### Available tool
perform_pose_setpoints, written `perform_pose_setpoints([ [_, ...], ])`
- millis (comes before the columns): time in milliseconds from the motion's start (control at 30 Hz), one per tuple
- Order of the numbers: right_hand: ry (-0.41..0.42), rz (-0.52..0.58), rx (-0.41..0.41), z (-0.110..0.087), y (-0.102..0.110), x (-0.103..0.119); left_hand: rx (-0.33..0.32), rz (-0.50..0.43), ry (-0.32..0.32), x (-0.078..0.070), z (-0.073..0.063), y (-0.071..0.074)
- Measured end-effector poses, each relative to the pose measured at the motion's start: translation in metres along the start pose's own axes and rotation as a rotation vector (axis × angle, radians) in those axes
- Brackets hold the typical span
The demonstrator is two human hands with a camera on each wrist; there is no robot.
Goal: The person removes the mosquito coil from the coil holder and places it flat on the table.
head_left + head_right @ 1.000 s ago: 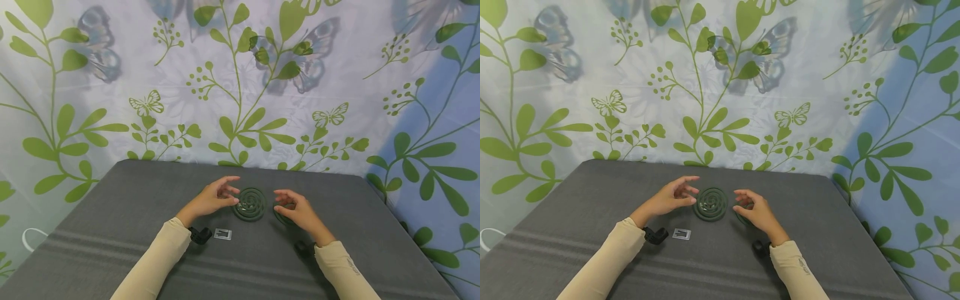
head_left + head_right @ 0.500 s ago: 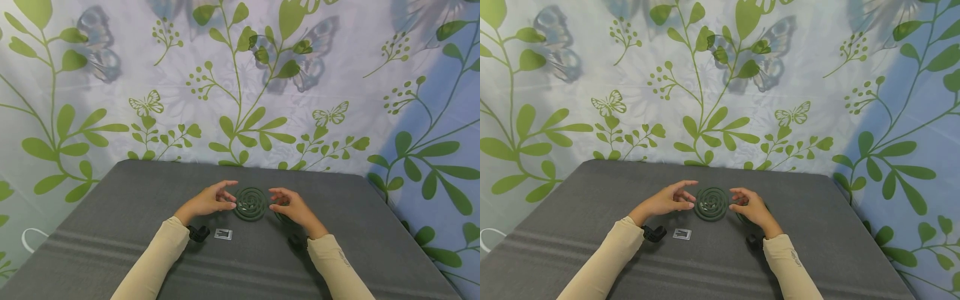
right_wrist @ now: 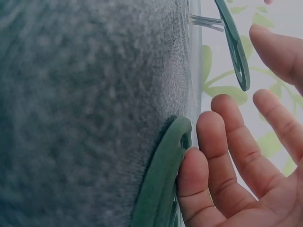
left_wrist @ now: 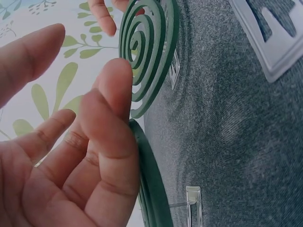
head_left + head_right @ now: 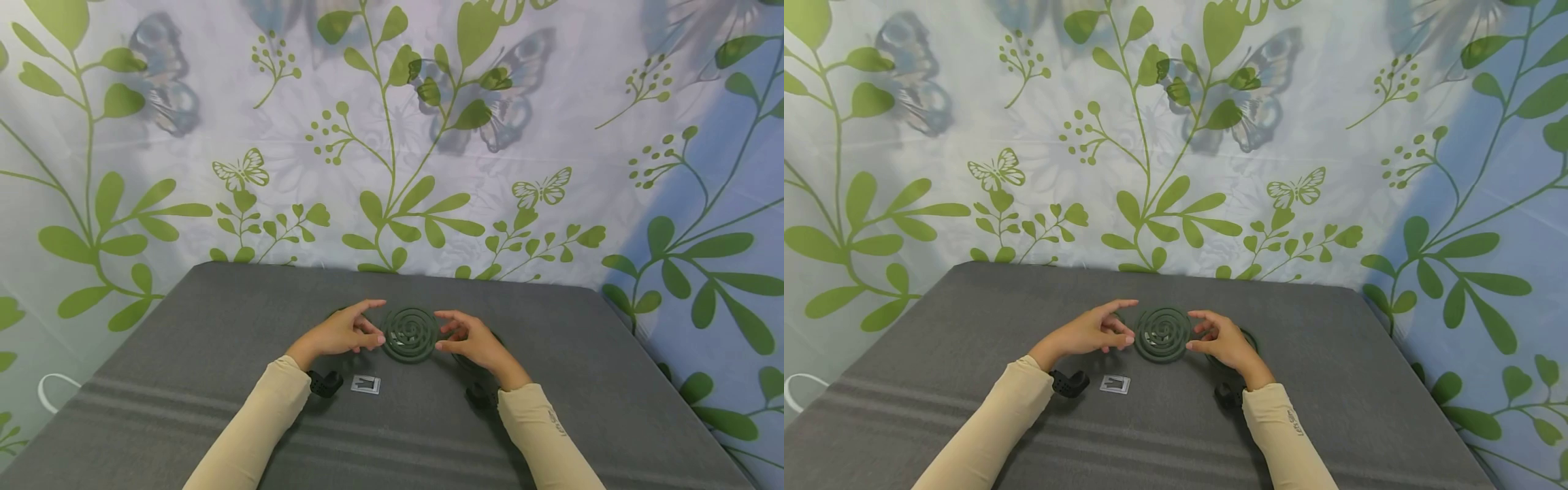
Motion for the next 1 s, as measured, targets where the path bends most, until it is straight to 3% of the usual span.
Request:
perform_pose_setpoints([
  [367, -0.042, -0.029, -0.003, 0.004, -0.004, -0.005, 0.008, 0.013, 0.047, 0.003, 0.002, -0.003],
  [733, -0.088, -0.045, -0.031, 0.005, -0.007, -0.003, -0.019, 0.032, 0.162, 0.007, 0.002, -0.009],
  [1000, -0.138, -0.044, -0.032, 0.005, -0.009, -0.004, -0.034, 0.052, 0.197, 0.009, 0.001, -0.014],
])
Point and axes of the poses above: each hand's wrist, its own z-axis towards the middle knuckle, its own y-axis out of the back of the hand, x = y × z, the point moved 6 cm from there along z, towards the middle knuckle, and after that the axes turned 2 degrees about y, right-handed, at the moved point
